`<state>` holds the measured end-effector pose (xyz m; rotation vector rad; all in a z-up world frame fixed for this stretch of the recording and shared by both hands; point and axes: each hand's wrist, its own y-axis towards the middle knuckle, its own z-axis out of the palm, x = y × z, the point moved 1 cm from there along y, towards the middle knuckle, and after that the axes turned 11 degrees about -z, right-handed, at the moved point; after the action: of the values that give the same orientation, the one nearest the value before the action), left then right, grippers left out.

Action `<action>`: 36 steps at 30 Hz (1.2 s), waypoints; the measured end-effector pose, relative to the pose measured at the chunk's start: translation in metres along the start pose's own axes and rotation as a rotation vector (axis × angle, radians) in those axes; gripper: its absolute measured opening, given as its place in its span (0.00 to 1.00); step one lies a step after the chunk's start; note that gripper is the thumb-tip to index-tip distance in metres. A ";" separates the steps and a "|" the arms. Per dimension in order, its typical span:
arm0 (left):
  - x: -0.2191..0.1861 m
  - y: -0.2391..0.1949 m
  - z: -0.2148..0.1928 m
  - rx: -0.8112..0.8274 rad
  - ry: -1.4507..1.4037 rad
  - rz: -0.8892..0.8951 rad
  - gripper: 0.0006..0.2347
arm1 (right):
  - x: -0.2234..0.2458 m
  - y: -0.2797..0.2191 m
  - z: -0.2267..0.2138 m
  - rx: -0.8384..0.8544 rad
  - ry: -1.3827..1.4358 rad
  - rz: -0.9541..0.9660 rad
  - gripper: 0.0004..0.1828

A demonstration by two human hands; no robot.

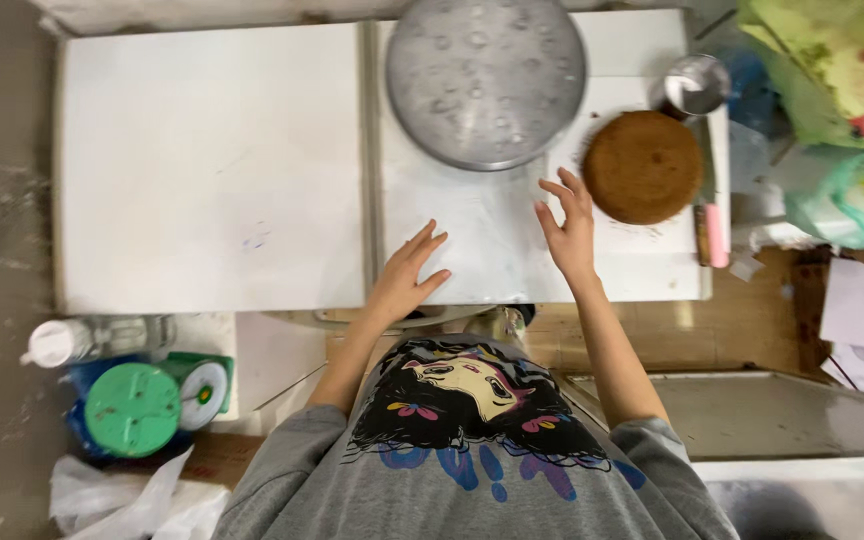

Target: The person cleans a metal countertop with a cloth, then retrieves a packaged sheet cake and a round metal cutter. They unwrap the cake, place it on a white board, and use the cutter to press out a round piece of cake.

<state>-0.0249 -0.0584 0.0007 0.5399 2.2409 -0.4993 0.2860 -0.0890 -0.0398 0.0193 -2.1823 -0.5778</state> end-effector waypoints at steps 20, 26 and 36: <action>0.065 -0.071 -0.013 0.105 -0.018 -0.072 0.27 | 0.023 0.061 0.126 -0.318 0.801 0.505 0.09; 0.069 -0.055 0.001 0.216 -0.044 0.007 0.29 | 0.033 0.003 0.131 -0.290 0.740 0.530 0.08; 0.034 -0.004 0.019 -0.082 0.531 0.113 0.48 | 0.085 -0.116 0.102 -0.213 0.702 0.518 0.18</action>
<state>-0.0373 -0.0639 -0.0362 0.8259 2.6945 -0.2170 0.1340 -0.1699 -0.0783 -0.3889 -1.3602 -0.4142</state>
